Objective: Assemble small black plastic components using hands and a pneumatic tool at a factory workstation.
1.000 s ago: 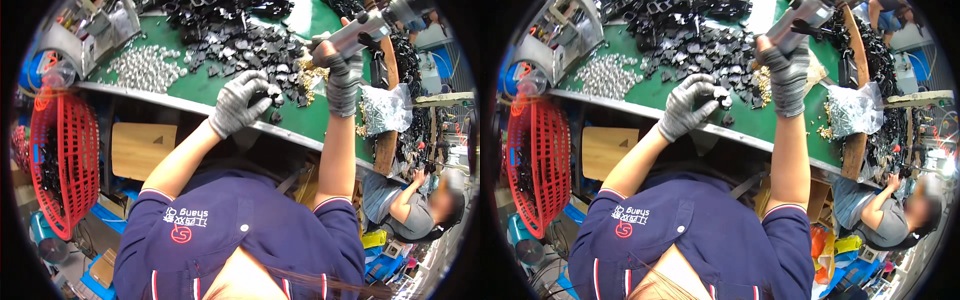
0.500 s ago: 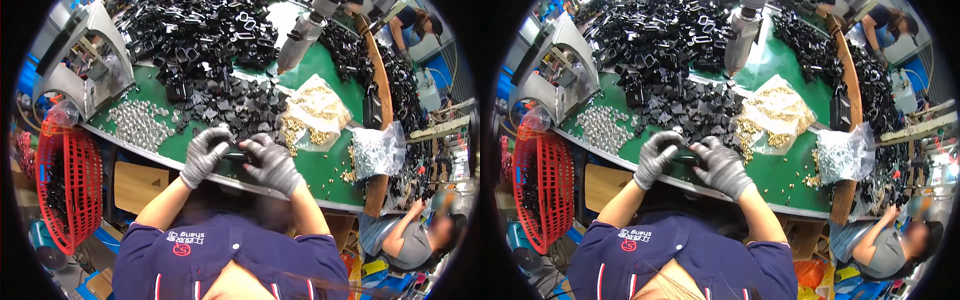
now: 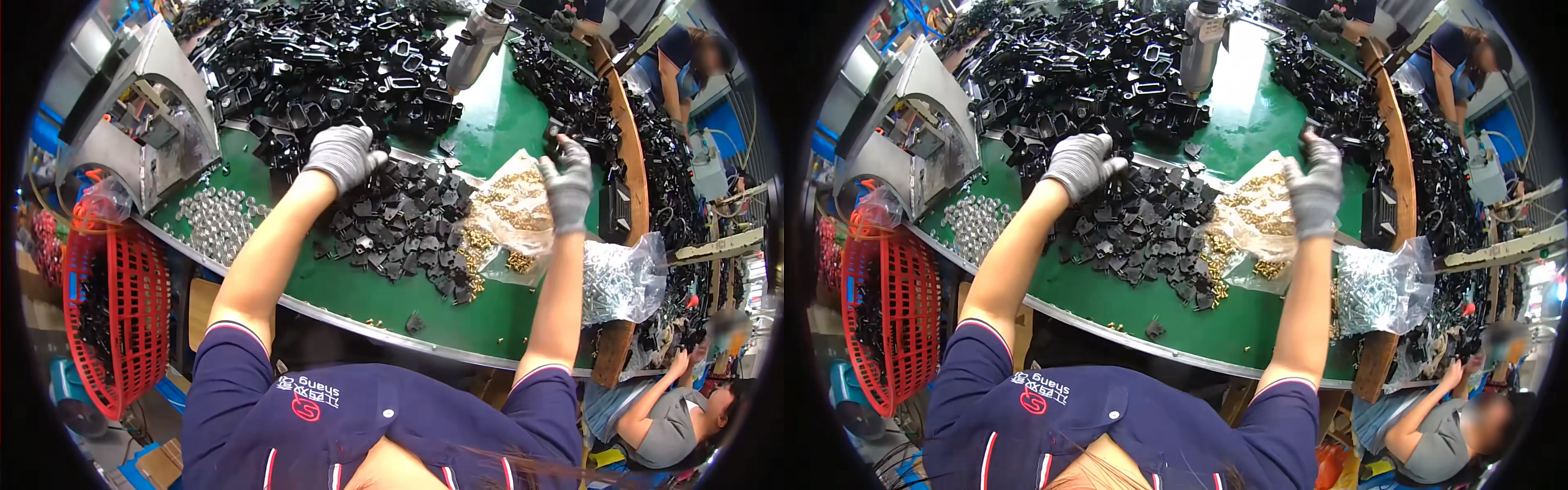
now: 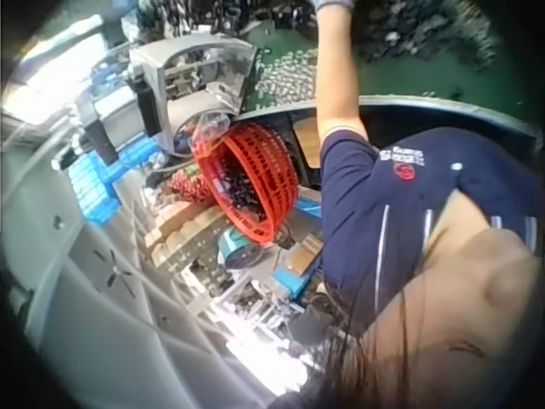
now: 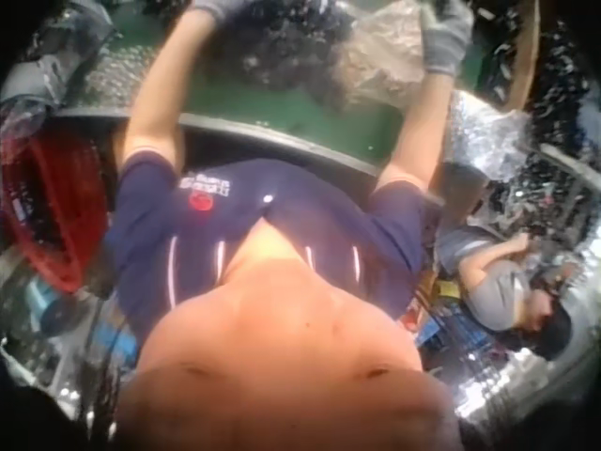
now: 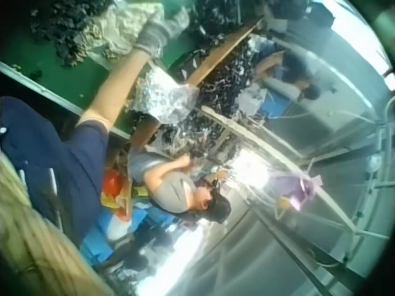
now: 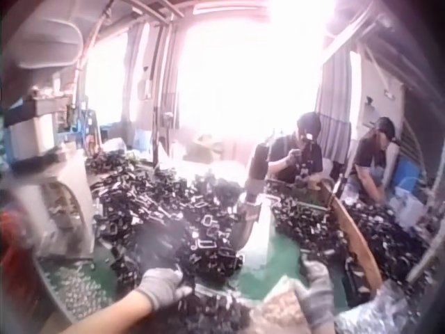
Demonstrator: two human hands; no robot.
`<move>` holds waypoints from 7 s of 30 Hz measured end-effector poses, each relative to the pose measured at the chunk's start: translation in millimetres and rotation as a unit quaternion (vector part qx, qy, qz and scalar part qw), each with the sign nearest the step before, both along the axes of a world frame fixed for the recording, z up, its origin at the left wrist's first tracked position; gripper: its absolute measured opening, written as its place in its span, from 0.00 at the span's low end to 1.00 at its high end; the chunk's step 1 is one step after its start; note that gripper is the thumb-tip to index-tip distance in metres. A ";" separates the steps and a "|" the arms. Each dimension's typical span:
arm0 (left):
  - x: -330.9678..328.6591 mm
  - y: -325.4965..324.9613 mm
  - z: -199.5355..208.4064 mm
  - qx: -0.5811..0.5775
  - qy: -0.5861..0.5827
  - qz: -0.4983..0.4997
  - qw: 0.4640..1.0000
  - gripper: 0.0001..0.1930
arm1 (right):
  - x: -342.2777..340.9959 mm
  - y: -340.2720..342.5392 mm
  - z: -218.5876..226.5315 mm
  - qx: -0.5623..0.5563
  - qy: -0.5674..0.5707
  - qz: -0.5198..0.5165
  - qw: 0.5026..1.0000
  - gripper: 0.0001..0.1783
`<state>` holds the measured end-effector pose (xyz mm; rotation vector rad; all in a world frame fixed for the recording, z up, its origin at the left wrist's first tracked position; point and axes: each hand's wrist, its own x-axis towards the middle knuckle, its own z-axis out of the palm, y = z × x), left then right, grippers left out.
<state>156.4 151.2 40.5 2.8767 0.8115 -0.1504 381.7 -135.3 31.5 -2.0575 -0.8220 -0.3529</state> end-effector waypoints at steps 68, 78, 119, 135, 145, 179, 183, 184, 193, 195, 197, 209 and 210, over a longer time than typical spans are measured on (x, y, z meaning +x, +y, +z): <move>-128.7 -133.8 -10.1 -0.190 -0.400 -0.222 0.869 0.12 | -169.4 -42.0 -17.3 -0.005 0.180 0.064 0.981 0.13; -127.7 -136.1 -24.0 -0.159 -0.416 -0.238 0.863 0.13 | -129.1 -26.0 -52.5 -0.331 -0.087 0.095 0.935 0.16; -130.9 -148.8 -47.2 -0.212 -0.476 -0.175 0.835 0.11 | -205.7 -86.9 -61.2 0.084 0.323 0.219 0.917 0.20; -126.0 -146.6 -40.2 -0.168 -0.440 -0.224 0.853 0.12 | -182.1 -60.0 -28.5 -0.339 0.143 0.142 0.919 0.09; -126.1 -149.7 -55.5 -0.148 -0.495 -0.222 0.827 0.13 | -179.0 -48.8 -34.0 -0.380 0.006 0.165 0.910 0.06; -124.4 -148.5 -61.7 -0.143 -0.529 -0.222 0.806 0.11 | -211.5 -6.0 12.6 -0.010 0.638 0.207 0.741 0.07; -127.5 -149.2 -58.4 -0.157 -0.513 -0.223 0.814 0.13 | -214.8 -5.5 12.2 -0.051 0.614 0.191 0.764 0.06; -127.4 -149.6 -58.0 -0.157 -0.513 -0.221 0.814 0.13 | -218.9 -5.0 11.5 -0.054 0.597 0.175 0.781 0.06; -125.2 -151.0 -60.9 -0.157 -0.528 -0.212 0.807 0.11 | -200.9 -9.4 30.5 0.206 0.333 0.177 0.903 0.15; -124.8 -151.8 -61.4 -0.152 -0.533 -0.213 0.805 0.11 | -174.3 4.4 36.7 0.320 0.166 0.173 0.916 0.18; -123.4 -152.1 -61.7 -0.151 -0.534 -0.217 0.803 0.11 | -144.3 30.3 41.6 0.261 0.038 0.165 0.950 0.18; -121.6 -151.5 -66.7 -0.139 -0.548 -0.199 0.800 0.07 | -161.5 63.7 39.4 0.311 0.343 0.416 0.783 0.19; -120.8 -151.6 -67.7 -0.138 -0.556 -0.201 0.795 0.07 | -179.4 54.6 41.0 0.304 0.383 0.438 0.755 0.22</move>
